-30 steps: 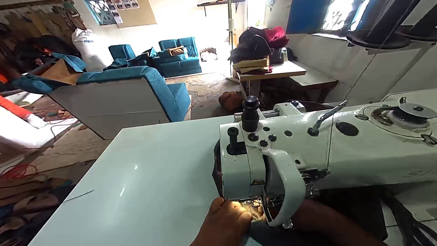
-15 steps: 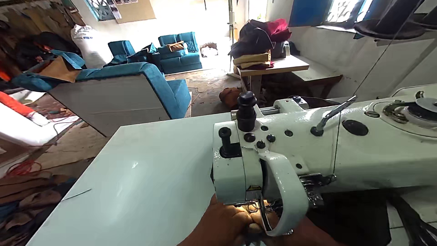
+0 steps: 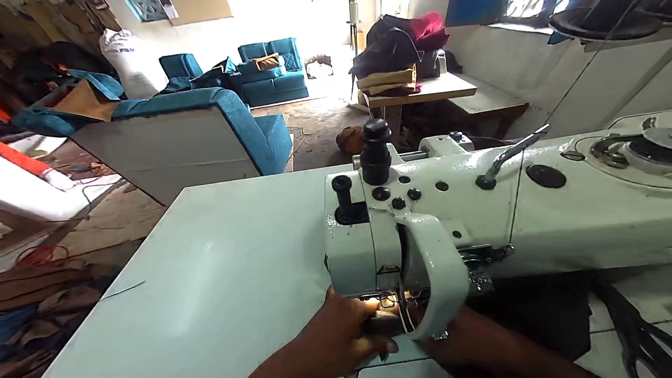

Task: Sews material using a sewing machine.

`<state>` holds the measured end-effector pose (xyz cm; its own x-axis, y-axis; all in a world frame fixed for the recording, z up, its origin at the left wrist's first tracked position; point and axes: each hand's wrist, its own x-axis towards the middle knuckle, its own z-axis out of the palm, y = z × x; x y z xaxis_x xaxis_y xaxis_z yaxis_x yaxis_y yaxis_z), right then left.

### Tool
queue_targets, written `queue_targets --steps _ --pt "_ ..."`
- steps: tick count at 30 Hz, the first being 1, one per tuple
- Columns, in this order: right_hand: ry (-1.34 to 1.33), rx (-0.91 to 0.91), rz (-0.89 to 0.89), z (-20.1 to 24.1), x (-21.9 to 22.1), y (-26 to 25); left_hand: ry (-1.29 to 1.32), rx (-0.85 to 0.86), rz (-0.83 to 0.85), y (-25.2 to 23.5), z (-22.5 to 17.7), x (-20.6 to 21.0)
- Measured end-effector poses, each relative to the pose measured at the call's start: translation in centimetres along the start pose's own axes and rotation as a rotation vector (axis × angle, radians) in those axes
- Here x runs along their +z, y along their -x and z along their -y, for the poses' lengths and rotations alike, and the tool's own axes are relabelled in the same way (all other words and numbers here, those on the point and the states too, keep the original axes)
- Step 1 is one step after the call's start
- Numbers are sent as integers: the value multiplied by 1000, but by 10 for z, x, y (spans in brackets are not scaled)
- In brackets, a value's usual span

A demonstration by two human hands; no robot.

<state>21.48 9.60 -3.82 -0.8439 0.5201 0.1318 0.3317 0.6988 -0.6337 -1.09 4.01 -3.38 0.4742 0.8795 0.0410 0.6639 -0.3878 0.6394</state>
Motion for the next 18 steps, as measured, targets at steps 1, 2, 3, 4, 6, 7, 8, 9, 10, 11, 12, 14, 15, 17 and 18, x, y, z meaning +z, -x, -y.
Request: queue_targets --steps 1,2,3,4,6,7,8,9,10,11,12,14,15,17,18 --pt "11 -12 -20 -1 1 0 -20 -30 12 0 -3 0" --pt "23 -23 -43 -2 3 1 -37 -55 26 0 -5 -1" --pt "31 -26 -54 -2 3 1 -53 -80 45 0 -7 -1" --pt "28 -15 -46 -1 3 1 -61 -103 59 0 -8 -2" --pt "35 9 -26 -1 2 0 -93 -124 69 0 -10 -2" --pt "34 16 -22 0 1 -1 -108 -119 69 1 -10 -2" --pt "30 30 -6 1 -1 -1 -119 -103 52 2 -10 0" --pt "24 45 14 2 -2 -2 -121 -85 35 3 -8 2" --pt "22 41 11 2 -2 -2 -96 -93 58 3 -7 0" --pt "16 33 -2 2 -2 -1 -60 -104 93 3 -6 -2" --pt "12 29 -10 2 -2 -1 -16 -114 130 3 -6 -5" --pt "-2 32 -1 1 -2 -1 19 -135 137 3 -6 -4" --pt "-5 40 3 1 -2 -2 -4 -139 83 3 -8 1" --pt "2 57 18 2 -2 -2 -88 -160 -70 4 -12 15" --pt "6 66 30 3 -3 -2 -150 -165 -148 3 -14 22"
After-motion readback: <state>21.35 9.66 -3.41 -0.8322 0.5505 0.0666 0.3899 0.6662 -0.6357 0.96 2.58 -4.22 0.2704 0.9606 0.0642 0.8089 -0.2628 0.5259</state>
